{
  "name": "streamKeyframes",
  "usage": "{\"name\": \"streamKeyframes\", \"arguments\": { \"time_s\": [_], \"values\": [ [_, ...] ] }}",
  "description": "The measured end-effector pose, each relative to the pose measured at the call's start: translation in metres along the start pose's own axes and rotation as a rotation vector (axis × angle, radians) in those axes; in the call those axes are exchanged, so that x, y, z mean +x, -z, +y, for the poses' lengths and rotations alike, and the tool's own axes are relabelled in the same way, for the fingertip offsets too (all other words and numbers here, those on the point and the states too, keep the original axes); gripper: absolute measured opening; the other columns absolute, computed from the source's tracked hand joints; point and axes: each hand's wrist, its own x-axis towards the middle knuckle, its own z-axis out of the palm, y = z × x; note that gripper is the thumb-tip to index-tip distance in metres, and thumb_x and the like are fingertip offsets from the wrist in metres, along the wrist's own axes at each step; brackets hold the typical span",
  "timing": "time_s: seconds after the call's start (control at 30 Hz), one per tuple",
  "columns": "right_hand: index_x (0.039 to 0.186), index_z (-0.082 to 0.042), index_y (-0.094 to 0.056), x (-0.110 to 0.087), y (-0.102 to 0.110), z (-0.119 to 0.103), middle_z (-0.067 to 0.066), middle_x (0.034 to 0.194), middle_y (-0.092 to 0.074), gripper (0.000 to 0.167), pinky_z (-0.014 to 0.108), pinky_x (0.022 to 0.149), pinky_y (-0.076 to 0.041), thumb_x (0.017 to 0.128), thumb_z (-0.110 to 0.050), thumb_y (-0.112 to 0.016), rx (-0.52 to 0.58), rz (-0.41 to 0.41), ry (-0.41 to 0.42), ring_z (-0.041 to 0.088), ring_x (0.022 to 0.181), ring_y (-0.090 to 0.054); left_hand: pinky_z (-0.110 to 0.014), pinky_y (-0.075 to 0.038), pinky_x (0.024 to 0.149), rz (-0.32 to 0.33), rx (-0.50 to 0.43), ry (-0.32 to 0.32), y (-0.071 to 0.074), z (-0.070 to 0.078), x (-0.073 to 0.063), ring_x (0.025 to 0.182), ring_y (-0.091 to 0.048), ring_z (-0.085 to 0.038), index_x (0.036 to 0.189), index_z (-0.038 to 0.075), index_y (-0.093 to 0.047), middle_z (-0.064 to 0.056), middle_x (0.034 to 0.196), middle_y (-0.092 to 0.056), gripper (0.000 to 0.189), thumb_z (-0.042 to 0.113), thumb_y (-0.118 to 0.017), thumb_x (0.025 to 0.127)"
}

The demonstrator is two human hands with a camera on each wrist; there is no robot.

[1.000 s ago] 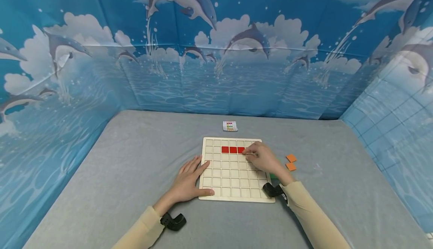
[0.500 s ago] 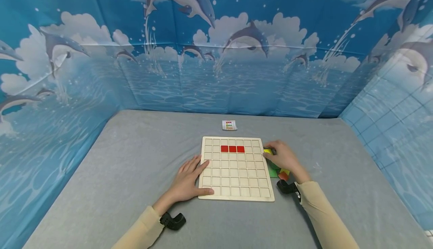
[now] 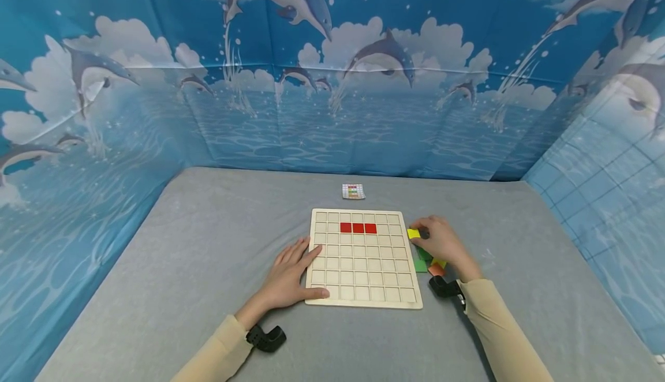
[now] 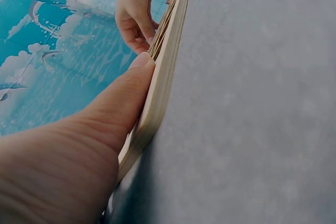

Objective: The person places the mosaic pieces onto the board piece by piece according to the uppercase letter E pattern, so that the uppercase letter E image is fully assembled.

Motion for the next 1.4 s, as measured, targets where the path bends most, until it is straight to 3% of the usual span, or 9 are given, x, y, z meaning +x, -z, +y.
{"name": "streamKeyframes", "arguments": {
  "time_s": [0.63,0.97,1.13,1.4],
  "values": [
    [0.096,-0.004,-0.057,-0.002,-0.002,-0.005,0.01,0.086,-0.06,0.015,0.04,0.063,-0.043,0.086,-0.006,-0.068,0.026,0.038,-0.082,0.024,0.071,-0.052,-0.049,-0.008,0.11,-0.006,0.007,-0.001,0.0,-0.001,0.001,0.143,-0.005,-0.027,0.151,0.017,-0.027,-0.012,0.157,-0.012,0.096,0.064,-0.065,0.077],
    [0.098,-0.004,-0.059,-0.008,-0.003,-0.025,0.008,0.084,-0.059,0.015,0.036,0.061,-0.042,0.086,0.0,-0.066,0.061,0.114,0.015,0.021,0.067,-0.049,-0.05,-0.008,0.11,-0.005,0.004,-0.007,0.0,-0.001,0.0,0.143,-0.005,-0.028,0.152,0.017,-0.027,-0.013,0.156,-0.012,0.095,0.065,-0.064,0.078],
    [0.099,-0.003,-0.061,-0.008,-0.01,-0.042,0.005,0.083,-0.057,0.018,0.035,0.061,-0.045,0.084,0.002,-0.069,0.137,0.104,0.102,0.018,0.069,-0.053,-0.051,-0.009,0.109,0.0,0.0,-0.01,0.0,-0.001,0.0,0.143,-0.006,-0.029,0.151,0.017,-0.028,-0.014,0.156,-0.013,0.095,0.064,-0.064,0.078],
    [0.093,-0.006,-0.062,0.001,-0.021,-0.068,0.003,0.085,-0.062,0.016,0.035,0.067,-0.05,0.082,0.0,-0.071,0.16,0.071,0.149,0.016,0.075,-0.059,-0.051,-0.008,0.109,-0.001,-0.001,-0.012,0.0,-0.001,0.0,0.143,-0.006,-0.029,0.152,0.017,-0.027,-0.014,0.156,-0.013,0.095,0.064,-0.065,0.078]
  ]
}}
